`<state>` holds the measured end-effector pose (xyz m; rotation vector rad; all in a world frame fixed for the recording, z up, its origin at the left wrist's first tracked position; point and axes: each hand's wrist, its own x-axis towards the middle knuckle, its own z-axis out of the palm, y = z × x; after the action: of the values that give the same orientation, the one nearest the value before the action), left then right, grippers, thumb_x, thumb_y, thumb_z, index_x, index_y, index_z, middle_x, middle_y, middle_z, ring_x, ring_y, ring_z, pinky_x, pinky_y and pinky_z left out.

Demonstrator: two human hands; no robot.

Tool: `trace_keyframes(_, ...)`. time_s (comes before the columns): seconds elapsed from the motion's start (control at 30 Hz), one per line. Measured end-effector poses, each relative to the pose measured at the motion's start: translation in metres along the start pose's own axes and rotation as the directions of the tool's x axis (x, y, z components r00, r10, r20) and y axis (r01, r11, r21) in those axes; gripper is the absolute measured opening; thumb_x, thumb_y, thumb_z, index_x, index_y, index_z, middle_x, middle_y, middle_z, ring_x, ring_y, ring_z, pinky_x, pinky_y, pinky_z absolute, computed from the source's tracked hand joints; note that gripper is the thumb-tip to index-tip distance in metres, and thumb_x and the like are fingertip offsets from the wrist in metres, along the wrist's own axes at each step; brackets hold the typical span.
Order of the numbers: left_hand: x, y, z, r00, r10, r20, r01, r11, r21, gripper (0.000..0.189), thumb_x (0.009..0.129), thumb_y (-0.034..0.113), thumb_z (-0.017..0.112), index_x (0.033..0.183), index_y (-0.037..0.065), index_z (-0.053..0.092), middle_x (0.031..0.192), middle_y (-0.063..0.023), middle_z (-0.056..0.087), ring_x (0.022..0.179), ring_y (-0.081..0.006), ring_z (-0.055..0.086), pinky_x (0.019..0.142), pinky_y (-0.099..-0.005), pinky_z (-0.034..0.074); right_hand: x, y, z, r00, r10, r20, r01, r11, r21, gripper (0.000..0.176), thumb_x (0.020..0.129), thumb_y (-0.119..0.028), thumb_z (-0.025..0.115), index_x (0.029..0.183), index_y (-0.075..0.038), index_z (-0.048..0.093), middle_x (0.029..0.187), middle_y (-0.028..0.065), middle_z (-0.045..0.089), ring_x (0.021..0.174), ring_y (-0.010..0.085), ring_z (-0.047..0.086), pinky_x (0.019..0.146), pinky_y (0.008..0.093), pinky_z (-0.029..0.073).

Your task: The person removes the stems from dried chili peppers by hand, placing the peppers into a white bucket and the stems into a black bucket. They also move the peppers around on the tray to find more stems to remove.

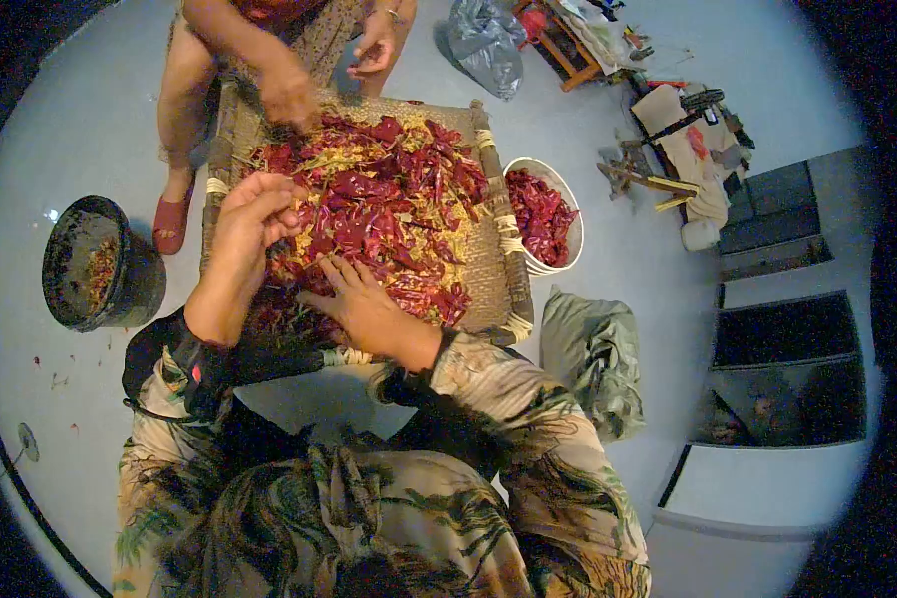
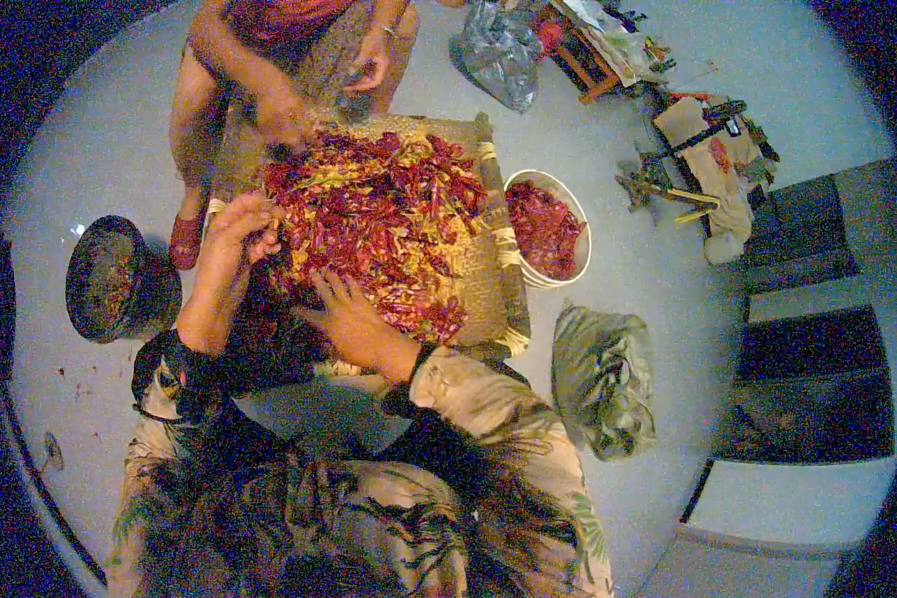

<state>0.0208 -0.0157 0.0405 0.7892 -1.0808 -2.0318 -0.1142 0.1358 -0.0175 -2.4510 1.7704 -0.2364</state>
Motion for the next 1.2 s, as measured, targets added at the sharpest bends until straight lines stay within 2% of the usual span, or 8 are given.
trace_keyframes(0.1,0.003,-0.003,-0.005,1.000,0.006,0.002,-0.006,1.000,-0.023,0.010,0.084,0.005,0.051,0.094,0.004,0.054,0.089,-0.0081,0.062,0.062,-0.0090,0.054,0.059,-0.0232,0.049,0.010,0.022,0.002,0.994,0.006,0.107,0.006,0.994,-0.106,0.064,0.065,-0.020,0.071,0.126,-0.023,0.052,0.140,0.0231,0.028,0.129,0.0410,0.027,0.105,0.0522,0.025)
trace_keyframes(0.13,0.004,-0.004,-0.007,1.000,0.008,-0.003,-0.009,0.999,-0.041,0.010,0.084,0.005,0.051,0.094,0.004,0.054,0.089,-0.0082,0.062,0.062,-0.0089,0.053,0.059,-0.0232,0.049,0.018,0.034,0.014,1.000,0.001,0.001,-0.001,0.964,-0.266,0.060,0.066,-0.021,0.071,0.123,-0.023,0.053,0.141,0.0209,0.028,0.129,0.0406,0.028,0.104,0.0524,0.026)
trace_keyframes(0.33,-0.003,0.006,-0.001,1.000,0.023,-0.001,-0.023,0.999,-0.037,0.009,0.085,0.005,0.051,0.093,0.004,0.054,0.089,-0.0082,0.062,0.061,-0.0085,0.052,0.060,-0.0235,0.049,0.014,0.107,-0.002,0.937,0.322,-0.137,-0.348,0.891,-0.290,0.062,0.064,-0.025,0.078,0.120,-0.023,0.052,0.141,0.0203,0.028,0.127,0.0379,0.031,0.101,0.0502,0.030)
trace_keyframes(0.53,-0.003,0.009,-0.002,1.000,0.017,-0.005,-0.017,0.998,-0.057,0.008,0.085,0.005,0.050,0.091,0.004,0.054,0.088,-0.0079,0.062,0.062,-0.0085,0.052,0.060,-0.0230,0.049,-0.016,0.158,-0.041,0.831,0.508,-0.227,-0.442,0.851,0.285,0.071,0.066,-0.026,0.079,0.129,-0.018,0.047,0.132,0.0215,0.042,0.122,0.0329,0.043,0.102,0.0374,0.035)
trace_keyframes(0.63,-0.001,0.004,-0.002,0.999,0.031,0.033,-0.029,0.999,-0.037,0.010,0.084,0.011,0.054,0.093,0.006,0.055,0.087,-0.0048,0.063,0.061,-0.0090,0.054,0.059,-0.0232,0.050,-0.025,0.191,-0.043,0.770,0.605,-0.200,-0.367,0.677,0.638,0.075,0.073,-0.027,0.076,0.135,-0.008,0.040,0.134,0.0153,0.044,0.126,0.0214,0.038,0.102,0.0327,0.033)
trace_keyframes(0.87,0.000,0.001,0.002,1.000,0.011,0.010,-0.011,1.000,-0.008,0.010,0.083,0.009,0.054,0.091,0.005,0.055,0.084,-0.0044,0.062,0.061,-0.0086,0.053,0.058,-0.0213,0.046,-0.019,0.239,-0.058,0.626,0.766,-0.143,-0.436,0.496,0.751,0.066,0.078,-0.035,0.070,0.132,-0.009,0.042,0.120,0.0141,0.056,0.106,0.0243,0.055,0.092,0.0346,0.043)
trace_keyframes(1.0,-0.002,0.005,0.011,1.000,-0.007,-0.013,0.007,1.000,-0.007,0.008,0.081,0.006,0.054,0.088,0.004,0.054,0.084,-0.0053,0.063,0.061,-0.0084,0.052,0.058,-0.0204,0.044,-0.002,0.257,-0.069,0.572,0.820,-0.022,-0.541,0.397,0.742,0.075,0.079,-0.044,0.066,0.136,-0.006,0.038,0.130,0.0148,0.048,0.119,0.0236,0.045,0.099,0.0315,0.034)
trace_keyframes(1.2,0.002,0.001,0.007,0.999,-0.038,0.021,0.039,0.999,-0.035,0.007,0.081,0.005,0.054,0.088,0.006,0.054,0.082,-0.0050,0.064,0.062,-0.0082,0.052,0.059,-0.0204,0.043,0.012,0.313,-0.023,0.630,0.776,-0.033,-0.630,0.535,0.563,0.078,0.077,-0.046,0.067,0.136,-0.006,0.037,0.132,0.0154,0.046,0.121,0.0243,0.043,0.101,0.0322,0.032)
